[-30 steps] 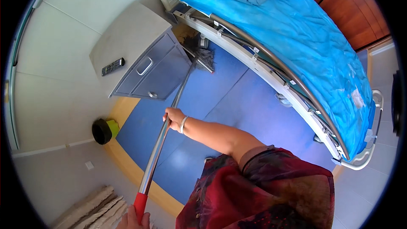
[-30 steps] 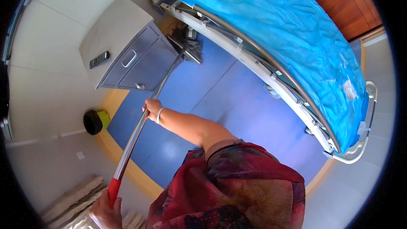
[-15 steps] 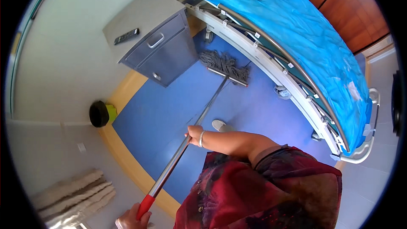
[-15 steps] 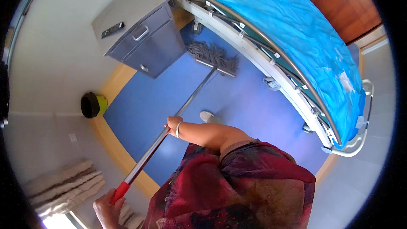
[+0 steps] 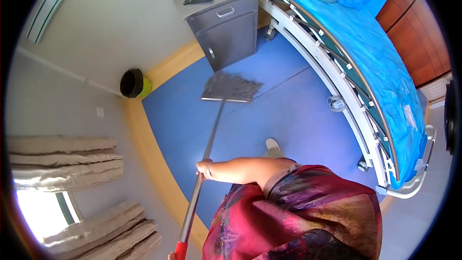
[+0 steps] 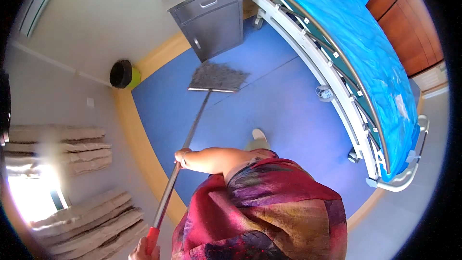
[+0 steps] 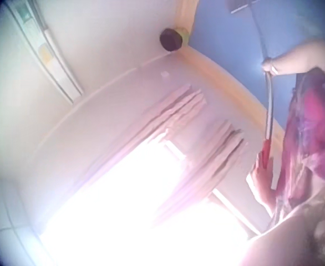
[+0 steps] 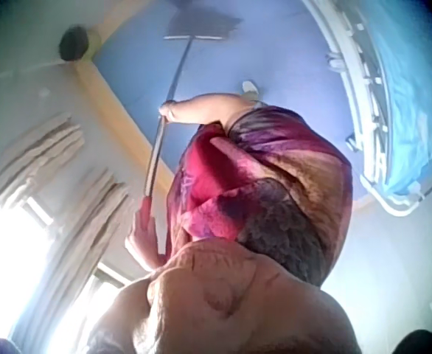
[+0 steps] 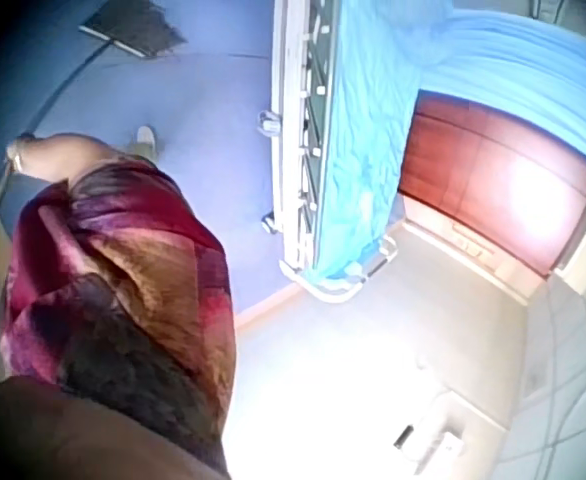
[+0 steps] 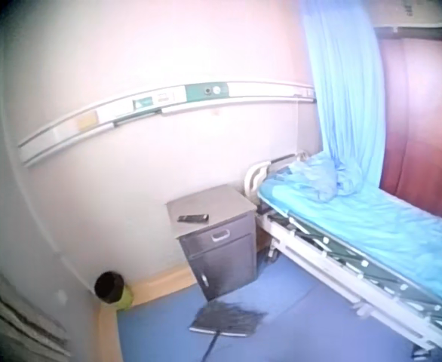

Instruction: The person mops the floor in a room using a dust mop, moving it around the base of a bed, near a desk, and into the corner by a door.

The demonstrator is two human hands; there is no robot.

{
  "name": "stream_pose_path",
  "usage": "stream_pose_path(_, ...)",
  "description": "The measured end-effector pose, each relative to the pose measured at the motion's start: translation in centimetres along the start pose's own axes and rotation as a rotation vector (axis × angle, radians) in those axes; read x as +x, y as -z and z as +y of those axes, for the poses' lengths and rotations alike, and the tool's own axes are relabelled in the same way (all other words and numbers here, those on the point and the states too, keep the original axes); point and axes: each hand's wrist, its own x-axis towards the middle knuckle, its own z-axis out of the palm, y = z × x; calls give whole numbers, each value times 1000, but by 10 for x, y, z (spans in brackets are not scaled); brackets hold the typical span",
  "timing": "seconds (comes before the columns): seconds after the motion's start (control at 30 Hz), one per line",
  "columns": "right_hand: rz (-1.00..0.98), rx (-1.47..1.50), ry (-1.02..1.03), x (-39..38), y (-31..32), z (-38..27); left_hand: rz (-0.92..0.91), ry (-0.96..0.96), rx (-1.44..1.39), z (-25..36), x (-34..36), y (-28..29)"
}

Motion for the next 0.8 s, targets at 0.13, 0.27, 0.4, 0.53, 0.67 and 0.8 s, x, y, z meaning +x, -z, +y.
stream_pose_path(0.13,-180,-157,5,-12,-24,24,-90,73,-33,3,-27,4)
stream_pose_path(0.27,-248,-285,29,1,-34,40,-160,33,0,5,-39,6)
stream_pose_path(0.4,-283,-252,85,-9,-28,42,-271,-86,12,9,-36,15)
stream_pose_path(0.53,-230,-25,99,-32,11,33,-289,-157,42,20,-28,33)
stream_pose_path(0.67,-252,142,109,-53,68,29,-278,-348,137,41,-27,41)
stream_pose_path(0.8,-300,426,165,-71,152,30,-274,-576,215,71,-25,43)
